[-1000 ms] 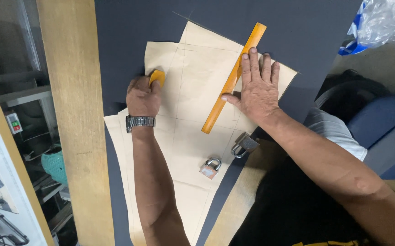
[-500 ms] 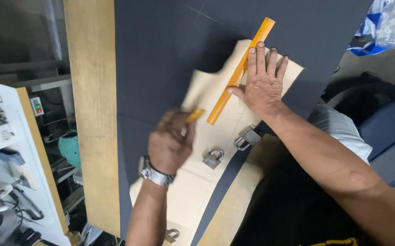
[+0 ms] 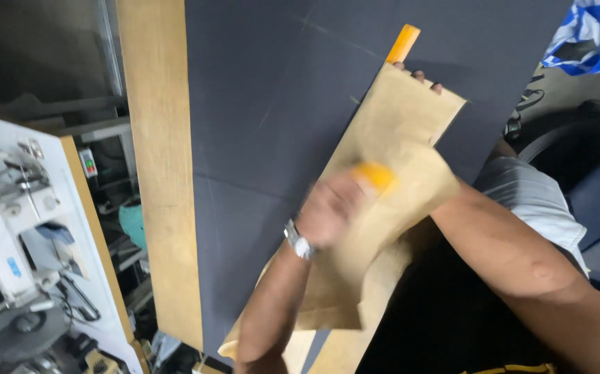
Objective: Tracing a paper pattern onto fabric using a ruler and tailor's chalk, with padlocks used as weights to secure the pattern.
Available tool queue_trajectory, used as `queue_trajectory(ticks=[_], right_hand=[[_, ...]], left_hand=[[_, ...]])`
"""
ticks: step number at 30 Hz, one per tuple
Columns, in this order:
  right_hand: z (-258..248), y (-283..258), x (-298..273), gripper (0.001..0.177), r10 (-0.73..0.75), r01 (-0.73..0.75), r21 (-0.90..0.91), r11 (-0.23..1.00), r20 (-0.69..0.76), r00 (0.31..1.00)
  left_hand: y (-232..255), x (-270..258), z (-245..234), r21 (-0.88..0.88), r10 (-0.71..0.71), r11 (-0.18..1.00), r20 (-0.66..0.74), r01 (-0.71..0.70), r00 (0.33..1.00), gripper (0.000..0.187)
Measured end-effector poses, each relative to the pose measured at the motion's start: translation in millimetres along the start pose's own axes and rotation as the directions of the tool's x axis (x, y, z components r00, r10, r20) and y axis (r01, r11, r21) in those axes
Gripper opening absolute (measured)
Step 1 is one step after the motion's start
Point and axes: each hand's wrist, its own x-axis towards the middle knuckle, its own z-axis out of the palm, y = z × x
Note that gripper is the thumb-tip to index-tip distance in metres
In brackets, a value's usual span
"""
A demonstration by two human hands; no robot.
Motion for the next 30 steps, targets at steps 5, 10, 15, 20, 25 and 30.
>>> queue_trajectory(ticks=[5,10,15,20,25,30], right_hand=[[15,8,4,0.075,-0.02,0.021,0.034,0.999,-0.052,0.998],[8,4,0,0.073,0.002,-0.002,-0.004,1.0,-0.041,0.999],[-2,-2,1,0.07,0.017,-0.017,-0.001,1.0,-0.016,1.0],[-16,-7,4,0.067,0.042,-0.042,0.007,0.999,0.022,0.999],[-46,-18,-5,0.063,0.045,-0.045,0.003,0.999,0.054,0.998],[7,-2,0,0.061,0.028,-0.048,-0.127,0.991,-0.159,0.987]], left_hand=[[11,102,-56,0.843,0.405,0.533,-0.329,0.072,0.853,0.045],[-16,144,-74,0.972,0.495,0.176,-0.223,0.155,0.84,0.04],[-38,155,-95,0.983,0.558,-0.068,-0.107,0.173,0.823,0.043],[-39,160,-77,0.985,0.789,-0.133,0.04,0.107,0.613,0.031],[-21,191,-42,0.983,0.852,-0.141,0.061,0.116,0.519,0.031],[27,223,-8,0.983,0.782,-0.185,0.155,-0.013,0.604,0.038]])
